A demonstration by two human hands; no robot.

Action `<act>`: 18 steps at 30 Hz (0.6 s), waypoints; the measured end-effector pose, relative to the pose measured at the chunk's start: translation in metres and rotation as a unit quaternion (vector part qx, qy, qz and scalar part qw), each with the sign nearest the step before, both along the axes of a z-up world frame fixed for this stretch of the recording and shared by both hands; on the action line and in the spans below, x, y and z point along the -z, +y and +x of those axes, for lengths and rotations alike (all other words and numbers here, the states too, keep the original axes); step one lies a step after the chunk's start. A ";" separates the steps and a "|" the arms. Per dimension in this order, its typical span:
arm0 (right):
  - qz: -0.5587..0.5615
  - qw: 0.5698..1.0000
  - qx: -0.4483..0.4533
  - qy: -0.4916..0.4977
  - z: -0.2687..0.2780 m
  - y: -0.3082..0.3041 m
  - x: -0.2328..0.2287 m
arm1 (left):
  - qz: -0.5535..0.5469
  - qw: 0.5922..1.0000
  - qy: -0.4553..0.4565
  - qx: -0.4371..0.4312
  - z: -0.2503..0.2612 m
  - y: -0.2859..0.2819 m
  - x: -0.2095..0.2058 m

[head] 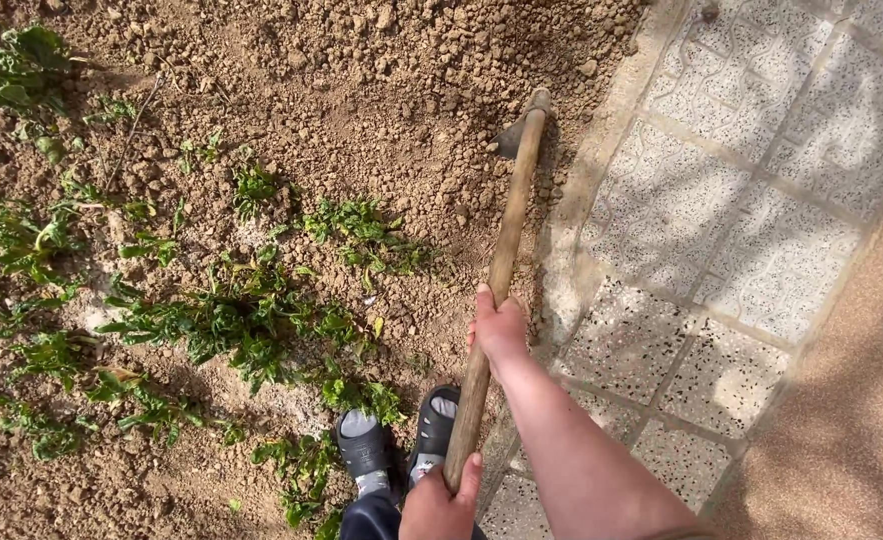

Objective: The person uses a hoe to dig and loosen the soil in a garden bed. They repeatedly strike the ground with the tool to break up the earth and remove small weeds along the edge of a paved walkway.

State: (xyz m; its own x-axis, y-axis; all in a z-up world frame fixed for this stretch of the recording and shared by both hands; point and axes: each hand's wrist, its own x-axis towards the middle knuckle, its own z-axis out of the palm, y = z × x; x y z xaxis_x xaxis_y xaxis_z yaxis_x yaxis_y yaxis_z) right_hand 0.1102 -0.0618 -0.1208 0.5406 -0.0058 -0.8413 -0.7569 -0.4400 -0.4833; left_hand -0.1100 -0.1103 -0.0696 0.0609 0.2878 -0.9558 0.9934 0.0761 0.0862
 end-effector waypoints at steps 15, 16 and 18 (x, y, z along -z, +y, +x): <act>0.015 1.000 0.008 0.005 0.016 0.023 -0.060 | 0.004 0.998 -0.037 0.052 0.003 0.037 -0.027; 0.005 1.000 0.024 -0.004 0.020 0.032 -0.079 | 0.025 0.995 -0.070 0.061 0.005 0.040 -0.026; -0.005 0.999 0.039 -0.012 0.024 0.044 -0.105 | 0.046 0.991 -0.103 0.069 0.009 0.047 -0.031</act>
